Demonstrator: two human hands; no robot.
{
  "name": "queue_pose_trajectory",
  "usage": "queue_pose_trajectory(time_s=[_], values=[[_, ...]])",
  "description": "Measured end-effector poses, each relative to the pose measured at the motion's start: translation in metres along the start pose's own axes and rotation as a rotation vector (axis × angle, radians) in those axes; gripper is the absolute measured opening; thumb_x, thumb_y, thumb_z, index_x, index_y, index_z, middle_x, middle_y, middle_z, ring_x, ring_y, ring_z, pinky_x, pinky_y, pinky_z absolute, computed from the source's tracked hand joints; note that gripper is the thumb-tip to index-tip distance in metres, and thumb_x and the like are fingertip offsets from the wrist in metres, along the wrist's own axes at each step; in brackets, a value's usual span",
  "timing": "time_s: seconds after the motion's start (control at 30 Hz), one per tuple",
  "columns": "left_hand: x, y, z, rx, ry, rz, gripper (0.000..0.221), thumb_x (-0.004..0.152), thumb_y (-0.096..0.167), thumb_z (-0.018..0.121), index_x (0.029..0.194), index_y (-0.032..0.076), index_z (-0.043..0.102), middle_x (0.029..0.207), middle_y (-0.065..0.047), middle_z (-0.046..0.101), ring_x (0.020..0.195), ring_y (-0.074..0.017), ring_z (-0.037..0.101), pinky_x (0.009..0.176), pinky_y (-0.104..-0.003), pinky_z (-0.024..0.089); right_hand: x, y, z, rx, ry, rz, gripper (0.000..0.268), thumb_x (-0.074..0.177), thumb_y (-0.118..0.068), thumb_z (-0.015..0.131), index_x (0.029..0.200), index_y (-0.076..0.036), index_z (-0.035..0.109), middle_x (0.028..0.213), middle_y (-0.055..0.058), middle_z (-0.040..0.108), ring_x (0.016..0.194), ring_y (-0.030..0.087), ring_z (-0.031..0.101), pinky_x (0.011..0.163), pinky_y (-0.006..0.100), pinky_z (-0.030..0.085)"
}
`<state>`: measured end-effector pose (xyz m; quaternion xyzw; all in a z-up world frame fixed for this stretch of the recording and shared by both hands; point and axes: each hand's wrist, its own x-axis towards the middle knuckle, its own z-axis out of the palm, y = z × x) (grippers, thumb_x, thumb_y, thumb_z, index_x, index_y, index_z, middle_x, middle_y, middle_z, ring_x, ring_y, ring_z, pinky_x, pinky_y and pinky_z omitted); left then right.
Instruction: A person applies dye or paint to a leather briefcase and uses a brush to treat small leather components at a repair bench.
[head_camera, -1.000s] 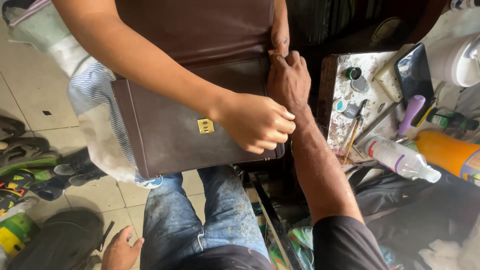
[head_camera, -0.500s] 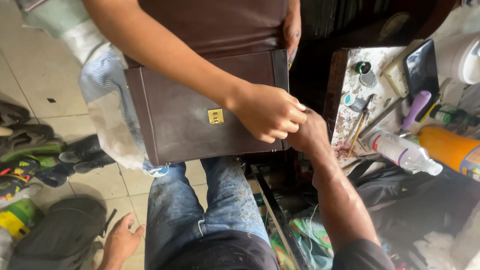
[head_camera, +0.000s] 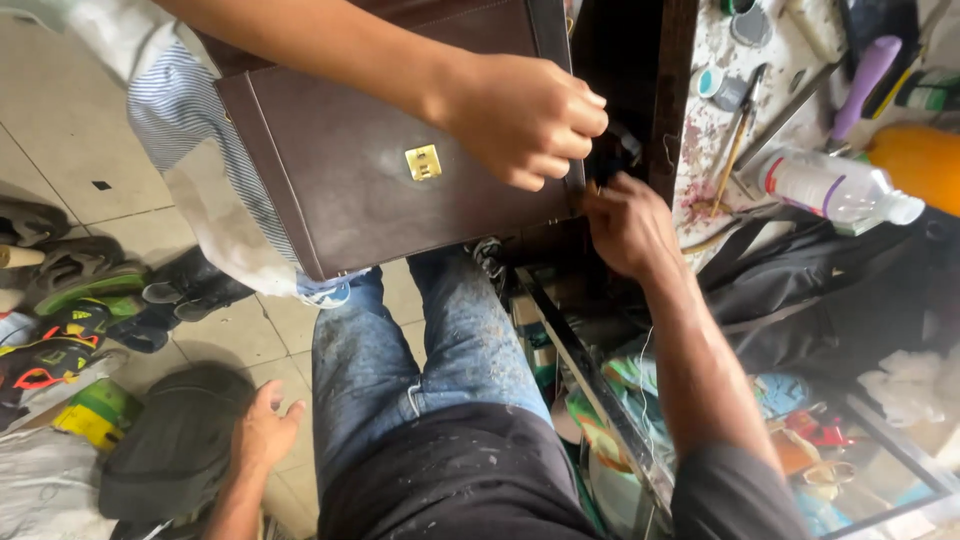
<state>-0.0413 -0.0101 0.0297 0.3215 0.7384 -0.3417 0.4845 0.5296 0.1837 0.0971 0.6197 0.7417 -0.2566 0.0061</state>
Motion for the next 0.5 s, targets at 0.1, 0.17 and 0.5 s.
queue_pose_trajectory(time_s=[0.1, 0.17, 0.5], values=[[0.009, -0.019, 0.011, 0.061, -0.013, 0.012, 0.057, 0.087, 0.044, 0.065, 0.141, 0.028, 0.058, 0.138, 0.004, 0.069, 0.123, -0.0316, 0.067, 0.106, -0.04, 0.046, -0.003, 0.001, -0.023, -0.073, 0.014, 0.21, 0.028, 0.099, -0.024, 0.063, 0.119, -0.034, 0.079, 0.087, 0.011, 0.059, 0.063, 0.037, 0.064, 0.045, 0.048, 0.048], [0.012, -0.021, 0.009, 0.083, -0.015, 0.017, 0.059, 0.087, 0.044, 0.065, 0.143, 0.029, 0.057, 0.14, 0.005, 0.068, 0.125, -0.0289, 0.065, 0.106, -0.04, 0.047, 0.04, -0.002, -0.026, -0.045, 0.165, 0.121, 0.014, 0.103, -0.018, 0.059, 0.111, -0.02, 0.071, 0.086, 0.013, 0.055, 0.068, 0.037, 0.058, 0.051, 0.048, 0.045], [0.021, -0.042, -0.004, -0.012, 0.063, 0.114, 0.059, 0.086, 0.037, 0.069, 0.142, 0.02, 0.061, 0.132, -0.004, 0.072, 0.113, -0.029, 0.07, 0.103, -0.042, 0.047, -0.063, -0.025, 0.025, 0.118, 0.233, 0.189, 0.03, 0.085, 0.001, 0.065, 0.102, -0.016, 0.083, 0.095, 0.002, 0.076, 0.076, 0.02, 0.065, 0.063, 0.033, 0.055]])
